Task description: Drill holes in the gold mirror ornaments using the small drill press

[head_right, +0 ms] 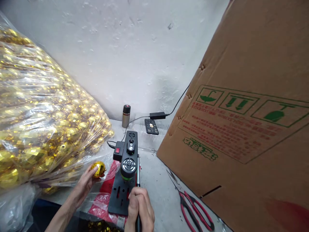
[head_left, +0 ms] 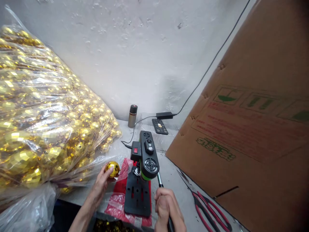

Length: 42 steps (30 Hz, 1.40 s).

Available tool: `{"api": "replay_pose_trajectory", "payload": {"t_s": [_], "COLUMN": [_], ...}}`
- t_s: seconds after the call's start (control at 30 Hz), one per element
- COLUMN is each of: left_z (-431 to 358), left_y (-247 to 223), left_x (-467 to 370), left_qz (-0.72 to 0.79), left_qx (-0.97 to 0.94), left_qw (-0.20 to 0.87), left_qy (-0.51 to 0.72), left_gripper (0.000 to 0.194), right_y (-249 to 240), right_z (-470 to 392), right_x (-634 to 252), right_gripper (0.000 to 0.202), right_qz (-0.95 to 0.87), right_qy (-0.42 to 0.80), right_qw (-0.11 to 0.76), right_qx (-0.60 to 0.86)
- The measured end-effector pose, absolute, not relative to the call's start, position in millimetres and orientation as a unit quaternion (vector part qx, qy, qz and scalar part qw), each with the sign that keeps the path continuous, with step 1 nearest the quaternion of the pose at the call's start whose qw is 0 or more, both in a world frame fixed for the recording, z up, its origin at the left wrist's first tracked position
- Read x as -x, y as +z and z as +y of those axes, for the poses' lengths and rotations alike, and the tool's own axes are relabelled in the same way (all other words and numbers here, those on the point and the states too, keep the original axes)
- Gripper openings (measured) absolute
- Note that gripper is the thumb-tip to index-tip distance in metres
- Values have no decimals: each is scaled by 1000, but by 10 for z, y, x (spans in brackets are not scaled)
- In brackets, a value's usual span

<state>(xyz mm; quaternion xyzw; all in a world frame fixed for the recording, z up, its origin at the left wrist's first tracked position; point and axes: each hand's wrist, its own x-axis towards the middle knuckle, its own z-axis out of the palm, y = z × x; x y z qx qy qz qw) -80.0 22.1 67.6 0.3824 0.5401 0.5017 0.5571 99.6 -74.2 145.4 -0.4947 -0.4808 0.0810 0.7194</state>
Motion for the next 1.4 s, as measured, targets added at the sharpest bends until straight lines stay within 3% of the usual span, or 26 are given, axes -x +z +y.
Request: {"api": "replay_pose_trajectory", "payload": {"t_s": [0.07,0.17,0.4,0.57,1.03,1.17,1.4], "left_z": [59,-56,-125,-179,-81,-27,-42], "left_y": [551,374,232,236,479,467,266], "left_x": [621,405,222,151,132,3,-76], "left_qz": [494,492,535,527,510,509,511], "left_qx": [-325,-321,-580,-659,-750,-751,-729], "left_qw": [622,622,448,354,310,291,304], "left_qy": [514,518,421,404,284,302,340], "left_gripper": [73,70,56,52,47,32,40], "right_y": [1510,1609,1679,1640,1638,1636,1671], "right_z": [-721,-690,-682,-694,-764,-774,-794], "right_x": [-1037,-1100,-1212,-1214,-1072,-1068,-1040], "right_gripper": [32,31,28,28,26,29,31], "right_qz": [-502,-543,-588,-592,-539,-539,-523], "right_qy": [68,46,42,33,88,96,109], "right_qw": [715,701,667,664,689,688,699], "right_qx": [482,461,455,455,476,476,476]}}
